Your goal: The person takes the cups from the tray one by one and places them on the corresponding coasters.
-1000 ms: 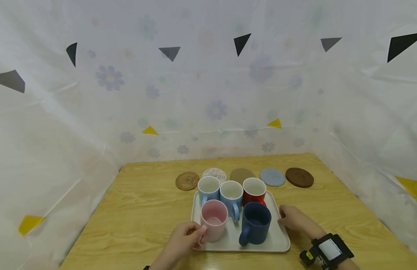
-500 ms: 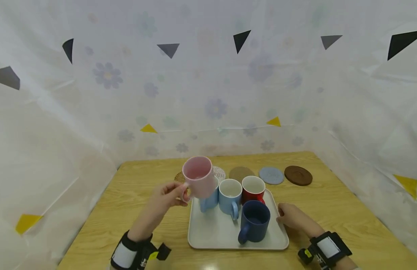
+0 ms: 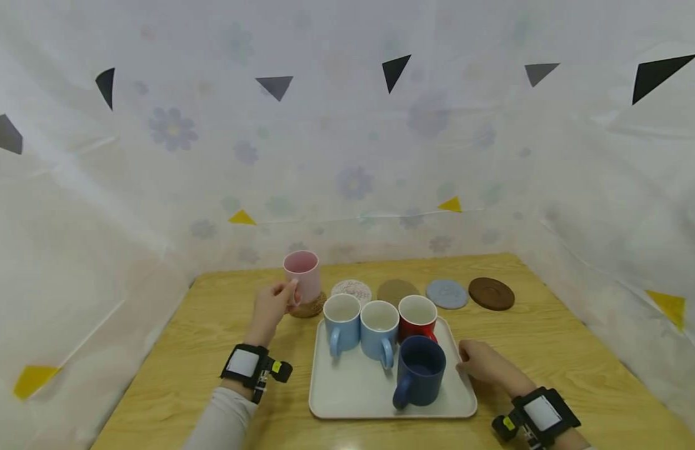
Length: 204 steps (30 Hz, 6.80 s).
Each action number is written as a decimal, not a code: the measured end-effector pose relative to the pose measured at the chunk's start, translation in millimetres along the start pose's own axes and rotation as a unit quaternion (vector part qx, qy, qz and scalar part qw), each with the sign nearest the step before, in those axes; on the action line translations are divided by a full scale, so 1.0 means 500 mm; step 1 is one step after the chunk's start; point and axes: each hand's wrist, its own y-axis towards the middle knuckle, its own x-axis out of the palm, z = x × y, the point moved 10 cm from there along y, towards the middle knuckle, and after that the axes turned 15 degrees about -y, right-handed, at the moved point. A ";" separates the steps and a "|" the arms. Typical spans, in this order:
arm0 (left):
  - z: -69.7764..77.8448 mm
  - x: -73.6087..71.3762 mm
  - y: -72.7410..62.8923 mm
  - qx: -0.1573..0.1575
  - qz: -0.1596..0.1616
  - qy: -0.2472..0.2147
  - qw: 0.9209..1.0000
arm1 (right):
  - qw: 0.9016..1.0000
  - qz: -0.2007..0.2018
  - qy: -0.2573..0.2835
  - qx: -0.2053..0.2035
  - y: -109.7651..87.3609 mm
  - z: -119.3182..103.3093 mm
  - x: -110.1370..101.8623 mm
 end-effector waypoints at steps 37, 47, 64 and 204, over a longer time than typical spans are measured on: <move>-0.049 0.014 0.001 -0.047 -0.022 0.209 0.977 | 1.000 0.011 0.005 0.006 0.001 0.001 -0.004; 0.032 0.044 -0.057 -0.054 -0.087 0.188 0.977 | 1.000 0.013 0.004 0.005 0.001 0.002 -0.001; -0.116 0.138 -0.136 -0.144 -0.158 0.111 0.971 | 1.000 0.003 0.006 0.014 0.000 0.006 0.001; -0.184 0.060 -0.120 -0.169 -0.164 0.229 0.944 | 0.912 -0.060 0.396 -0.090 0.028 -0.083 -0.034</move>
